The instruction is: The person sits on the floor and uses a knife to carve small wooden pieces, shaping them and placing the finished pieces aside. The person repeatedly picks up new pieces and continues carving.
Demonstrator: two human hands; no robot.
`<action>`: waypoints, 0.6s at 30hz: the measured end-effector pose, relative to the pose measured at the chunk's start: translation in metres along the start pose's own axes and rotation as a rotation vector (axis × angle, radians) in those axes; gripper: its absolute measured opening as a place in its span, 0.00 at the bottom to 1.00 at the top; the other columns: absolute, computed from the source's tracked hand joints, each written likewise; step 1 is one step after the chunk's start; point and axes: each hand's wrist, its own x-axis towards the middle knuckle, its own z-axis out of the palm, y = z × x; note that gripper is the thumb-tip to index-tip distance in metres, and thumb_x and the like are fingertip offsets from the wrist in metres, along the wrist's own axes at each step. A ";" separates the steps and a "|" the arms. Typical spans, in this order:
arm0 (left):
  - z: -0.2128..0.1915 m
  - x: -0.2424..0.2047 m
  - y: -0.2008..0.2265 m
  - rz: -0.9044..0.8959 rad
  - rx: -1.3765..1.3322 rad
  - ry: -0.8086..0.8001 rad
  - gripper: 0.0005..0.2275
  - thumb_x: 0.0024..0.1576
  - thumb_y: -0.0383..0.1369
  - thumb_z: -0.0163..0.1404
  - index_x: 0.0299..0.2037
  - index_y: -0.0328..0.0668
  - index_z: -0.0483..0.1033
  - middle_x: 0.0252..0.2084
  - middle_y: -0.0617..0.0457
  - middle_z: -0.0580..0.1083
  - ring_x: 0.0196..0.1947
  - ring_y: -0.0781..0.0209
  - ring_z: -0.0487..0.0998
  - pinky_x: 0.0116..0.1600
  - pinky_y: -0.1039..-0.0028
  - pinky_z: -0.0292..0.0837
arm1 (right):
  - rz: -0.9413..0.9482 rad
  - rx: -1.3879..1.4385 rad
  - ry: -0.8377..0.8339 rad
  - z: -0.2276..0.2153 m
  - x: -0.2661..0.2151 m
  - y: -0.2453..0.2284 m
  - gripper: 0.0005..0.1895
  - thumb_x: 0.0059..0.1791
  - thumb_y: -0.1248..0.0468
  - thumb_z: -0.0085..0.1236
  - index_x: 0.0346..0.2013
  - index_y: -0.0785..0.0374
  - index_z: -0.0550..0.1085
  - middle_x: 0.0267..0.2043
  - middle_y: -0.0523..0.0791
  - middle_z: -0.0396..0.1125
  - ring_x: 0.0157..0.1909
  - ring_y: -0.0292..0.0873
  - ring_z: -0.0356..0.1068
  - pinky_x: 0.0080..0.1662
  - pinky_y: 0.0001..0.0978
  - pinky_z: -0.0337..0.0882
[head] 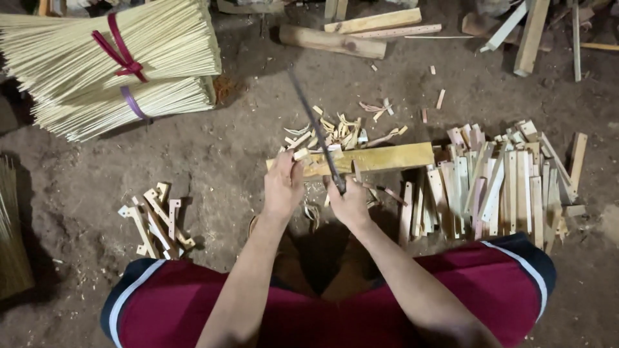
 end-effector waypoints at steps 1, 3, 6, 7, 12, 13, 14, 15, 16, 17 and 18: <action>0.002 -0.002 -0.003 -0.012 0.001 -0.008 0.09 0.59 0.25 0.52 0.49 0.35 0.74 0.36 0.37 0.75 0.37 0.30 0.79 0.38 0.49 0.75 | 0.011 -0.002 -0.009 0.001 0.000 0.002 0.19 0.48 0.54 0.60 0.19 0.61 0.69 0.15 0.53 0.64 0.24 0.57 0.71 0.31 0.44 0.65; 0.008 0.003 -0.011 0.020 0.011 0.005 0.09 0.59 0.25 0.52 0.49 0.37 0.75 0.37 0.41 0.75 0.38 0.34 0.80 0.41 0.55 0.76 | 0.004 -0.093 -0.150 0.002 0.010 0.005 0.18 0.52 0.51 0.54 0.30 0.64 0.72 0.21 0.54 0.68 0.31 0.62 0.74 0.36 0.50 0.67; -0.003 0.003 0.016 -0.020 0.014 -0.008 0.08 0.59 0.25 0.52 0.47 0.32 0.73 0.36 0.34 0.74 0.37 0.30 0.79 0.40 0.53 0.76 | -0.001 -0.373 -0.286 0.012 0.010 0.030 0.25 0.49 0.41 0.50 0.28 0.59 0.76 0.21 0.50 0.72 0.31 0.56 0.78 0.35 0.43 0.72; -0.003 0.006 0.015 -0.020 0.015 -0.004 0.08 0.59 0.25 0.52 0.47 0.32 0.73 0.36 0.34 0.74 0.37 0.30 0.79 0.40 0.53 0.76 | -0.005 -0.373 -0.287 0.006 0.009 0.018 0.25 0.49 0.41 0.50 0.28 0.59 0.76 0.21 0.50 0.72 0.31 0.56 0.78 0.35 0.43 0.72; 0.002 0.000 0.006 -0.023 0.018 0.004 0.08 0.59 0.25 0.53 0.48 0.35 0.74 0.35 0.37 0.74 0.37 0.32 0.79 0.39 0.54 0.76 | 0.047 -0.048 -0.072 0.009 0.005 0.023 0.15 0.49 0.55 0.56 0.24 0.61 0.71 0.17 0.51 0.65 0.28 0.58 0.73 0.34 0.43 0.68; -0.001 0.002 0.007 -0.032 0.019 0.000 0.08 0.59 0.25 0.53 0.48 0.35 0.74 0.35 0.37 0.74 0.37 0.32 0.79 0.39 0.54 0.76 | 0.054 -0.050 -0.080 0.012 0.005 0.025 0.15 0.49 0.55 0.56 0.24 0.61 0.71 0.17 0.51 0.65 0.28 0.58 0.73 0.34 0.43 0.68; -0.004 0.003 0.009 -0.030 0.006 -0.002 0.08 0.59 0.25 0.53 0.47 0.35 0.74 0.36 0.38 0.74 0.38 0.32 0.79 0.40 0.53 0.76 | -0.011 -0.083 -0.063 0.015 0.004 0.027 0.16 0.50 0.55 0.56 0.25 0.62 0.71 0.17 0.52 0.65 0.27 0.58 0.73 0.32 0.44 0.68; -0.005 0.012 0.011 -0.017 -0.013 -0.005 0.08 0.60 0.26 0.52 0.47 0.35 0.73 0.36 0.38 0.74 0.38 0.32 0.79 0.40 0.53 0.75 | -0.077 -0.115 -0.033 0.017 0.010 0.029 0.16 0.51 0.55 0.57 0.26 0.63 0.71 0.17 0.53 0.65 0.26 0.59 0.73 0.31 0.45 0.68; -0.004 0.002 0.013 -0.014 -0.017 -0.012 0.08 0.60 0.26 0.52 0.47 0.35 0.73 0.36 0.38 0.74 0.38 0.32 0.79 0.40 0.53 0.75 | -0.071 -0.117 -0.028 0.016 0.002 0.040 0.16 0.51 0.55 0.57 0.26 0.63 0.71 0.17 0.53 0.65 0.26 0.59 0.73 0.31 0.45 0.68; -0.004 0.004 0.013 -0.006 -0.003 0.002 0.08 0.59 0.24 0.52 0.46 0.34 0.73 0.36 0.36 0.74 0.38 0.30 0.79 0.39 0.52 0.76 | 0.059 -0.133 -0.181 0.020 0.008 0.046 0.21 0.49 0.46 0.55 0.26 0.60 0.72 0.19 0.50 0.68 0.30 0.56 0.75 0.33 0.45 0.70; -0.004 0.005 0.011 0.000 0.011 0.015 0.07 0.58 0.23 0.52 0.45 0.33 0.74 0.35 0.34 0.75 0.37 0.29 0.79 0.39 0.52 0.76 | 0.189 -0.148 -0.333 0.024 0.014 0.053 0.26 0.48 0.37 0.53 0.27 0.57 0.73 0.22 0.47 0.71 0.33 0.53 0.77 0.35 0.45 0.72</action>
